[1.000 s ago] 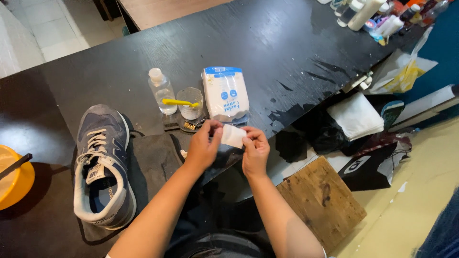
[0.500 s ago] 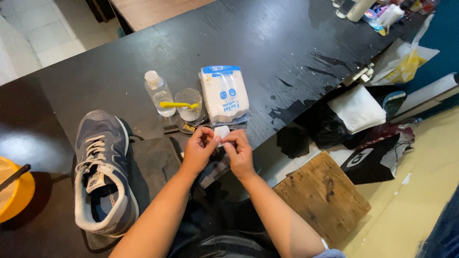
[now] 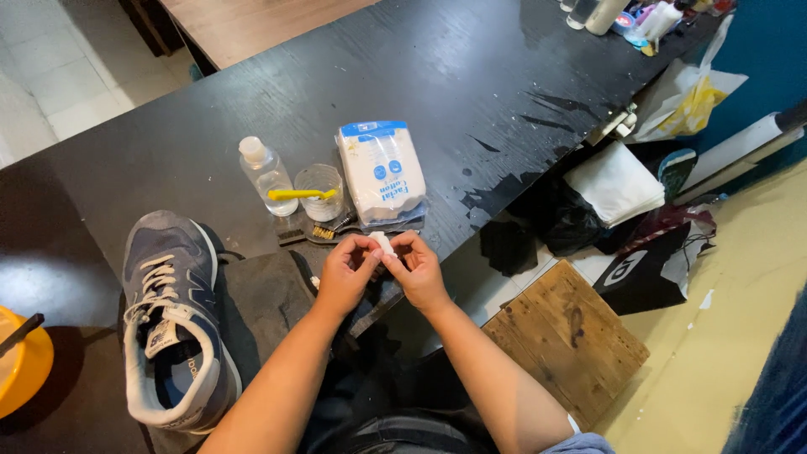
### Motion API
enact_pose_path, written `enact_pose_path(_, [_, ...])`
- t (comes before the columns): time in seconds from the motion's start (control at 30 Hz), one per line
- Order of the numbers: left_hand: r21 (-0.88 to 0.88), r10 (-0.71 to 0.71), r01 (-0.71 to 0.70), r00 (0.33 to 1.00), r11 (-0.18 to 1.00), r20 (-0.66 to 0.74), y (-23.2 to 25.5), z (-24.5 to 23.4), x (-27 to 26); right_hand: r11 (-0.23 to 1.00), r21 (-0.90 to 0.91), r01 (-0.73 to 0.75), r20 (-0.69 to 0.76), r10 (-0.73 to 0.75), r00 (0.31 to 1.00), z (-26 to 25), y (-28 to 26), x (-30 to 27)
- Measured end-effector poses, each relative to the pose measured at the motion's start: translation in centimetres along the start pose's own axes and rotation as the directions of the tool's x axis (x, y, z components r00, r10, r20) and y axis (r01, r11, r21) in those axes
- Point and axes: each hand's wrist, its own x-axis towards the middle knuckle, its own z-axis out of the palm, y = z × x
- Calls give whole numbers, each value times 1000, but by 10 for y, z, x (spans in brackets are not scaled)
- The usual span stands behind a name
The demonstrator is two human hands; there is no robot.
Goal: The person scrubs a gray New Balance sneaker with a brush and a cloth, using a soapy solution from a yellow bowl. They rotate the shoe to clean different areas, including the sole and upper, then wipe the surface with a white wipe.
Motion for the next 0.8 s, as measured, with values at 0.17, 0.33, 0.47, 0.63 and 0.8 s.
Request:
enact_pose_path(0.17, [176, 70, -66, 997, 982, -19, -2, 1, 0, 999, 41, -4, 4, 4, 1000, 0, -3, 0])
enact_pose_path(0.33, [173, 90, -85, 996, 981, -21, -5, -1, 0, 1000, 3, 26, 42, -26, 999, -2, -8, 3])
enact_pose_path(0.47, [163, 100, -95, 995, 982, -17, -9, -5, 1, 998, -33, 55, 57, -53, 997, -2, -12, 6])
enact_pose_path(0.63, [-15, 4, -4, 1000, 1000, -10, -5, -1, 1, 998, -1, 58, 58, -57, 997, -4, -10, 5])
enact_pose_path(0.8, [43, 4, -3, 1000, 999, -25, -7, -2, 1, 998, 50, 30, 45, -32, 999, 0, -13, 4])
